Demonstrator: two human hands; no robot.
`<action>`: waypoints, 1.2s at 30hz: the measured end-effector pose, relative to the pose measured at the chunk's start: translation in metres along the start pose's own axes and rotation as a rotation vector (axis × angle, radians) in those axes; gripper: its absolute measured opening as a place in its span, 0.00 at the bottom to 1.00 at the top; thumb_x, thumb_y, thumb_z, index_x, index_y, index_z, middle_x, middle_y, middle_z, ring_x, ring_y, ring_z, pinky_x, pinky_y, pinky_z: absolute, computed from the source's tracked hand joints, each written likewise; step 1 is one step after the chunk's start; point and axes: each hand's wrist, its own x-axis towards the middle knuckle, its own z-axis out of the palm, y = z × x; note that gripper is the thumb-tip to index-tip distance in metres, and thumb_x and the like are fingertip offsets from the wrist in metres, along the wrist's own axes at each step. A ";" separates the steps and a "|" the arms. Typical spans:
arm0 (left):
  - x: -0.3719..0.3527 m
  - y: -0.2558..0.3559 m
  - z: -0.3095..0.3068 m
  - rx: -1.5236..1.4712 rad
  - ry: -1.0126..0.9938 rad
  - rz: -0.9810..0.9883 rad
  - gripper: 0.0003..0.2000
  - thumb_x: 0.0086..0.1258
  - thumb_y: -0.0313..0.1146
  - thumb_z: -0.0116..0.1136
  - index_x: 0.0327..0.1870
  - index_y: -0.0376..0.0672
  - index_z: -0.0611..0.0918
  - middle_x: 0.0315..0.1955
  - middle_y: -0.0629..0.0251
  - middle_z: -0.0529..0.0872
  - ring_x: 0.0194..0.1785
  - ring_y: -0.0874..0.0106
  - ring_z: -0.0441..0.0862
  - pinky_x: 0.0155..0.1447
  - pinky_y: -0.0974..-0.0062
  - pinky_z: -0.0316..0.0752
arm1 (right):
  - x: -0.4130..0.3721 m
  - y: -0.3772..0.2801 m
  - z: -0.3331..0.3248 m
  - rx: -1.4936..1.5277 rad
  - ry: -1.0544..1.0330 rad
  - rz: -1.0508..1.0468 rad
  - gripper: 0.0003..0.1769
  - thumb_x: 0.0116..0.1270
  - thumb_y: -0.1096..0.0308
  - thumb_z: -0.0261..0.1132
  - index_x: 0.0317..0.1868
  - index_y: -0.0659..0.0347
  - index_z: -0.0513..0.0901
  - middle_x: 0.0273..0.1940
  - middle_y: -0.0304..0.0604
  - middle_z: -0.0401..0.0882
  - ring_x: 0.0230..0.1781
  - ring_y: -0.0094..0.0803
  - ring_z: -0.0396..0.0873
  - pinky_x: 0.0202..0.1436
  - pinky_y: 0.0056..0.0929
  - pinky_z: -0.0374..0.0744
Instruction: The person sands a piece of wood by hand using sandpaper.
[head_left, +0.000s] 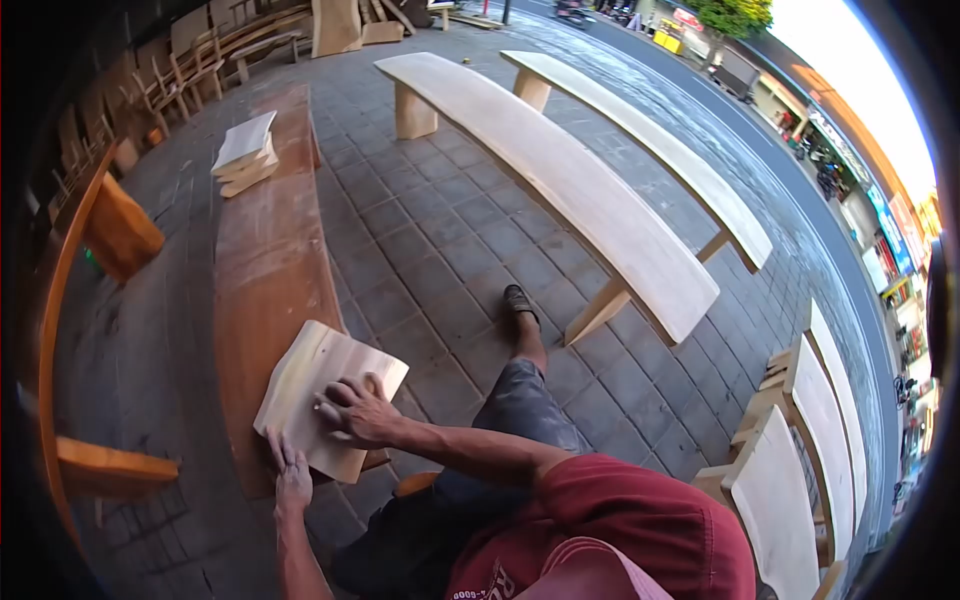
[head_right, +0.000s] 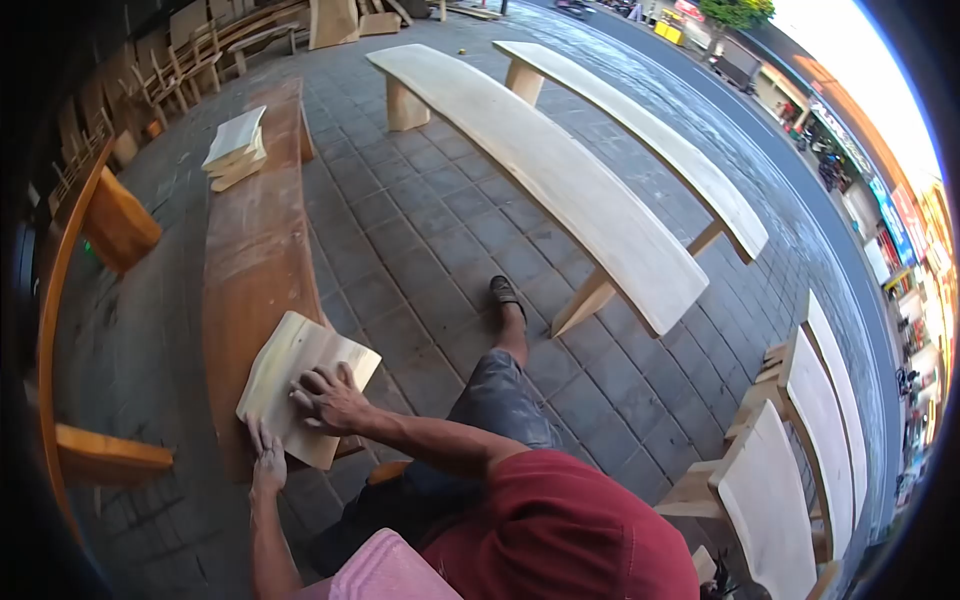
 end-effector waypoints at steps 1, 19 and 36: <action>0.000 0.001 0.000 -0.010 -0.005 -0.005 0.28 0.83 0.37 0.32 0.80 0.38 0.49 0.82 0.57 0.38 0.81 0.51 0.49 0.78 0.60 0.59 | 0.012 -0.002 0.009 0.001 0.022 0.019 0.32 0.70 0.49 0.57 0.73 0.46 0.68 0.78 0.49 0.52 0.82 0.48 0.44 0.72 0.72 0.51; 0.004 -0.009 0.006 -0.084 0.008 -0.001 0.28 0.83 0.36 0.32 0.80 0.38 0.47 0.82 0.60 0.34 0.82 0.52 0.46 0.80 0.60 0.56 | 0.038 0.097 0.064 0.172 0.841 0.528 0.35 0.64 0.62 0.64 0.73 0.47 0.69 0.76 0.54 0.58 0.75 0.49 0.61 0.74 0.60 0.55; 0.002 0.001 0.000 -0.093 -0.008 -0.042 0.29 0.84 0.38 0.33 0.81 0.41 0.47 0.82 0.59 0.33 0.83 0.53 0.44 0.80 0.60 0.56 | 0.023 0.012 0.052 0.111 0.276 0.090 0.31 0.80 0.46 0.42 0.75 0.53 0.64 0.82 0.54 0.42 0.84 0.47 0.39 0.78 0.67 0.40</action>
